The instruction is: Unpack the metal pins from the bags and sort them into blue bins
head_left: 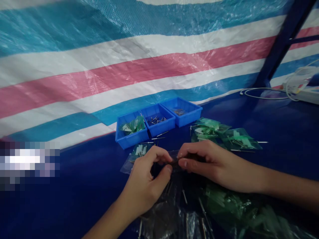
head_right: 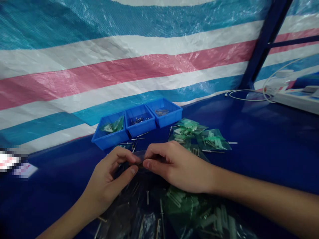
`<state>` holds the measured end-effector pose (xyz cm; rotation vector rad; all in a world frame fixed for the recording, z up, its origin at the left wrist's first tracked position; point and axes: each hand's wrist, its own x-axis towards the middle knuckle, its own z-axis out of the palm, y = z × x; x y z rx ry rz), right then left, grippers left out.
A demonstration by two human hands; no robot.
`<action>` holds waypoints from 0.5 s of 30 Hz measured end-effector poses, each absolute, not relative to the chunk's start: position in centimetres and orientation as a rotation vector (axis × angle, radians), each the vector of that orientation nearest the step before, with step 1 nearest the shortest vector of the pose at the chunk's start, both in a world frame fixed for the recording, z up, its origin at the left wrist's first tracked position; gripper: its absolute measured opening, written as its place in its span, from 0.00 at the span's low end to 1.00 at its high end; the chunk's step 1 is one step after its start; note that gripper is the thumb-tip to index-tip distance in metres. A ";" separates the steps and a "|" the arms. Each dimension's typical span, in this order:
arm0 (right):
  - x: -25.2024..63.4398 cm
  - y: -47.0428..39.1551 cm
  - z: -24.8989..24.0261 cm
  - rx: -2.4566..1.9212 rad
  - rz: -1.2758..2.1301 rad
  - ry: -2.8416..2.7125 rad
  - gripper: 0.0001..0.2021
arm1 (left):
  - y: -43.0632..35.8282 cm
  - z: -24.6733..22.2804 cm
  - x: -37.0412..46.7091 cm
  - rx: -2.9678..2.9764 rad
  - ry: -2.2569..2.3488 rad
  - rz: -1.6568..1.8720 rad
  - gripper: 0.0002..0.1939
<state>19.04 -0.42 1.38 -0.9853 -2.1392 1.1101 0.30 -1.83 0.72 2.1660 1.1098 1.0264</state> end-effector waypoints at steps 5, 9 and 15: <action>19.1 -0.5 1.3 -0.943 1.141 -2.180 0.09 | -1.8 0.7 0.4 2.078 1.144 0.961 0.04; 19.4 -0.4 1.2 -0.901 1.119 -2.202 0.09 | -1.7 0.9 0.5 2.049 1.133 0.932 0.04; 19.6 -0.4 1.3 -0.880 1.118 -2.219 0.12 | -1.7 0.9 0.5 2.069 1.112 0.877 0.04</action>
